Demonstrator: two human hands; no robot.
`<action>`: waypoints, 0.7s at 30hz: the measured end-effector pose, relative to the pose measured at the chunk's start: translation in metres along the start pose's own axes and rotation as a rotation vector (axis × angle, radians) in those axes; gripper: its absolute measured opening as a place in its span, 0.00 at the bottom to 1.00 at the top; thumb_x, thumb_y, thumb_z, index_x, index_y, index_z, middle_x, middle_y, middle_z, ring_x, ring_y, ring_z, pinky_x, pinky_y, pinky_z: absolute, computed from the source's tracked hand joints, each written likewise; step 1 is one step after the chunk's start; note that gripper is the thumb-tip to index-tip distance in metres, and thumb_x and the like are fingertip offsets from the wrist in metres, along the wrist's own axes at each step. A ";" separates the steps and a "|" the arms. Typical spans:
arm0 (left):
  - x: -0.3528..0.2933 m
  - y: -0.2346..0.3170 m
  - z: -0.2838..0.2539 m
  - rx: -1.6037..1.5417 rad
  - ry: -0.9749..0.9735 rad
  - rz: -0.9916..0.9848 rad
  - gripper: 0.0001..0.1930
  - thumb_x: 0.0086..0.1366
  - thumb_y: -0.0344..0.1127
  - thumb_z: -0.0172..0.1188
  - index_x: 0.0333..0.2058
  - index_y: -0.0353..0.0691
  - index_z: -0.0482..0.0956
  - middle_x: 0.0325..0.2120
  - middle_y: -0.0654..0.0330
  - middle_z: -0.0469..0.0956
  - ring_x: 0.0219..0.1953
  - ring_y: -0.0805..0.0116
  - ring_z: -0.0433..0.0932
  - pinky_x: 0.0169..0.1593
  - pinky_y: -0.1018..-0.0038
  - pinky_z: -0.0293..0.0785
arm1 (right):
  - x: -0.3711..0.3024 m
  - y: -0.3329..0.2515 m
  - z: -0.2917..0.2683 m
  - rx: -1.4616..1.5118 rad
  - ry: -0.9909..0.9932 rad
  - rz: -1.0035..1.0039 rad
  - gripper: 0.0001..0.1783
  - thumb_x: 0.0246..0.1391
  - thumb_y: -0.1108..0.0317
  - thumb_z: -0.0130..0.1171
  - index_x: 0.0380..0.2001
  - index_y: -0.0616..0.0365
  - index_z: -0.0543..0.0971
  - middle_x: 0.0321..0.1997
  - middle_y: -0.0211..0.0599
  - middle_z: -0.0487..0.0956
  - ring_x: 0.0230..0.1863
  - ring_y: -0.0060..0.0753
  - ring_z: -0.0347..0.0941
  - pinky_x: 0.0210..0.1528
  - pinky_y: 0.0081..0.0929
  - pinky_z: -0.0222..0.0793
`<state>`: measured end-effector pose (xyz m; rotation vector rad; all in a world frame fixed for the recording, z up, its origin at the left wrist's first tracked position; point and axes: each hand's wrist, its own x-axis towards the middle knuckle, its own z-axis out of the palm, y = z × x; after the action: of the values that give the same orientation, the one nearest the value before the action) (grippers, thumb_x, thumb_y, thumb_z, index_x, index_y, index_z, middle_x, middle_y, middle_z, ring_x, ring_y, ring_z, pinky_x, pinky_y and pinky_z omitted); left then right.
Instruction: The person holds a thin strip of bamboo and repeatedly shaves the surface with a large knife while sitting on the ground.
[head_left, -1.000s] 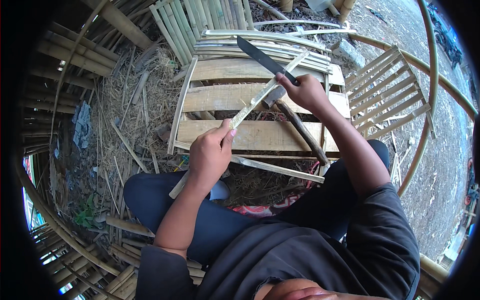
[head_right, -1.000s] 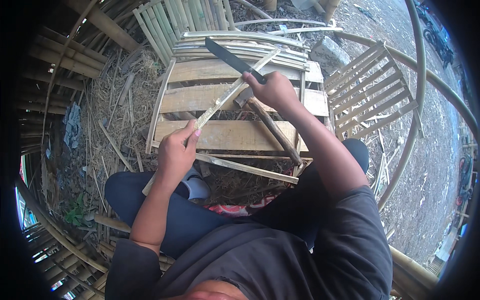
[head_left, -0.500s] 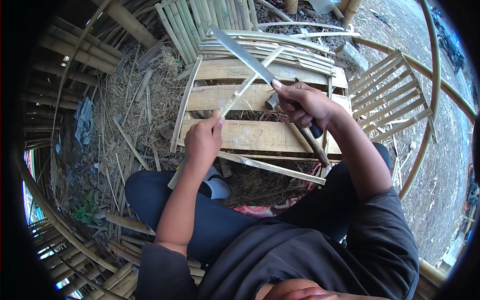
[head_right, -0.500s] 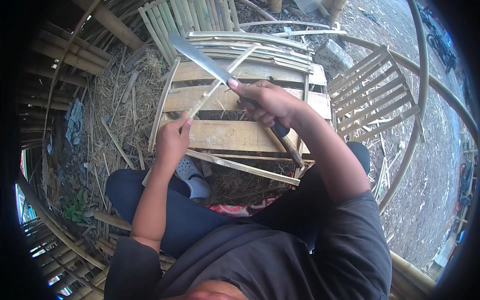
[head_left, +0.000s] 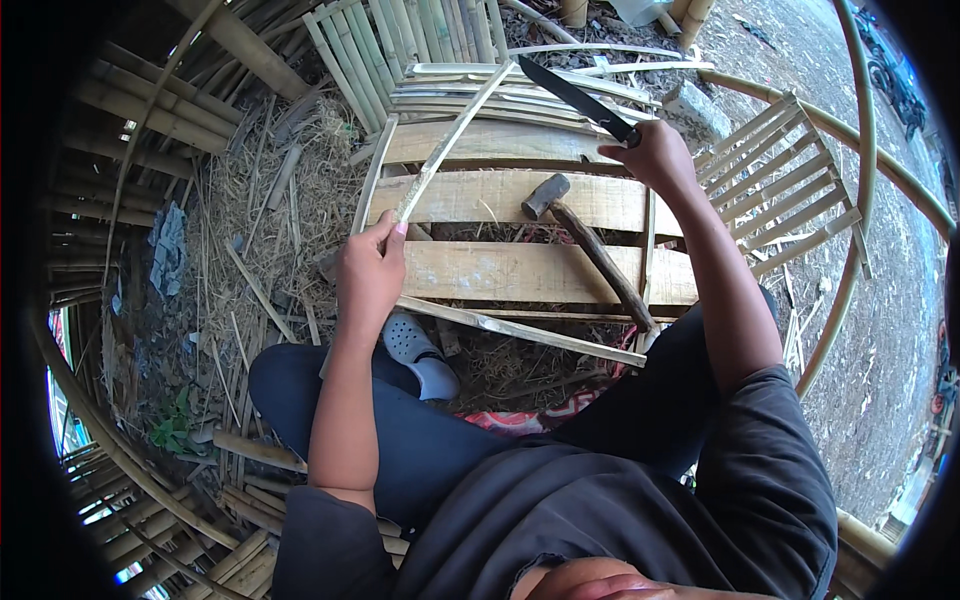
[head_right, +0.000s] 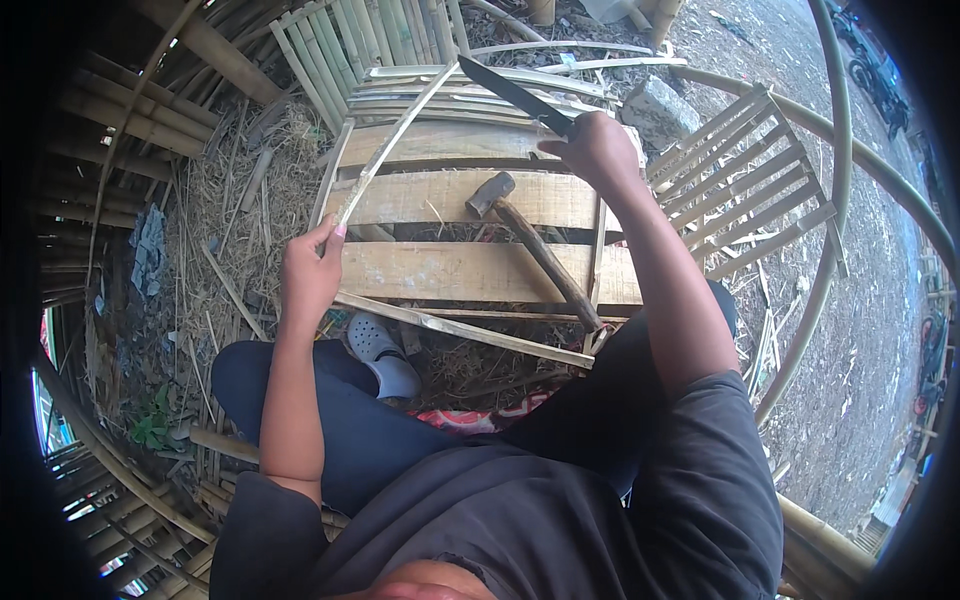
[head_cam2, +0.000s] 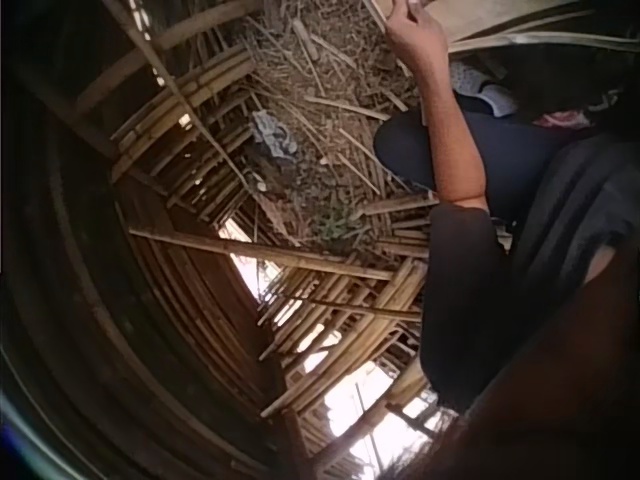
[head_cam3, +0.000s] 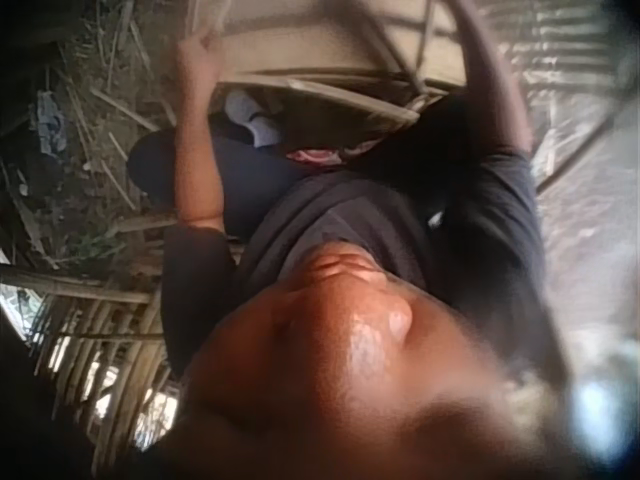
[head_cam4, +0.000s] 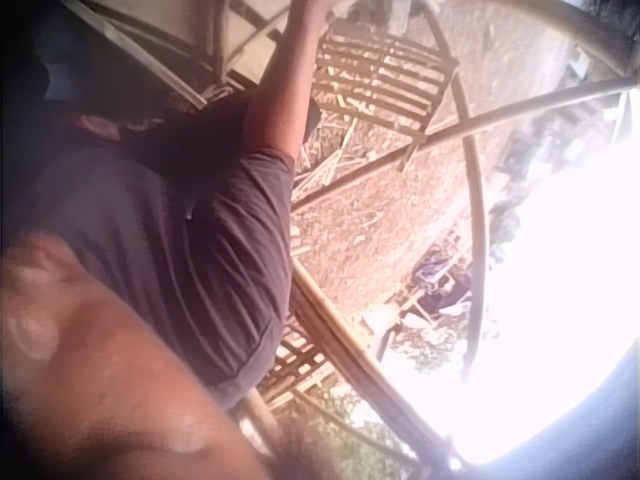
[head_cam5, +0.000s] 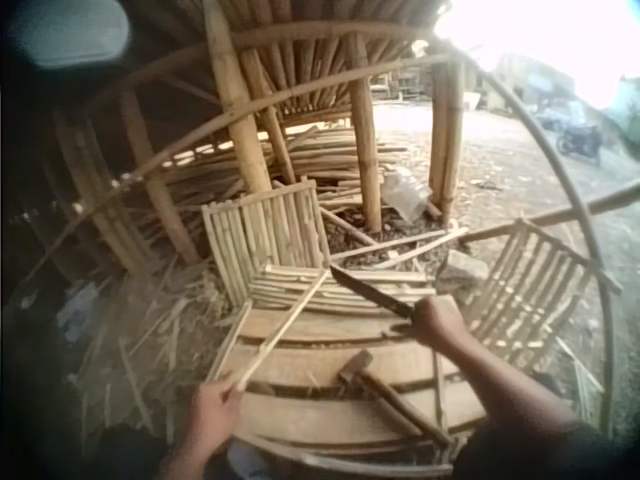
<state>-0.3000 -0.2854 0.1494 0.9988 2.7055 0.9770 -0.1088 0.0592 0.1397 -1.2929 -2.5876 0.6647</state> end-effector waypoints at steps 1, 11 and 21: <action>-0.001 0.001 -0.002 0.001 0.000 -0.002 0.19 0.72 0.40 0.60 0.53 0.32 0.81 0.20 0.42 0.77 0.18 0.65 0.73 0.29 0.66 0.70 | -0.001 -0.003 0.000 0.000 -0.003 -0.001 0.33 0.51 0.37 0.70 0.23 0.63 0.81 0.19 0.41 0.80 0.24 0.38 0.80 0.32 0.38 0.73; -0.006 0.001 -0.002 -0.022 0.002 0.048 0.20 0.72 0.40 0.58 0.54 0.30 0.79 0.37 0.36 0.82 0.37 0.53 0.87 0.41 0.67 0.77 | 0.004 0.000 0.021 0.174 0.193 -0.190 0.22 0.55 0.51 0.69 0.37 0.61 0.81 0.30 0.47 0.84 0.33 0.46 0.82 0.41 0.39 0.75; -0.006 0.007 -0.002 -0.008 -0.064 -0.034 0.18 0.73 0.40 0.57 0.54 0.35 0.81 0.33 0.40 0.83 0.33 0.57 0.86 0.39 0.65 0.76 | -0.008 -0.030 0.008 0.007 0.077 -0.119 0.23 0.64 0.48 0.58 0.38 0.61 0.80 0.29 0.48 0.83 0.30 0.48 0.81 0.38 0.42 0.75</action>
<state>-0.2923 -0.2858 0.1542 0.9617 2.6562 0.9324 -0.1283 0.0350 0.1472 -1.1286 -2.5738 0.5901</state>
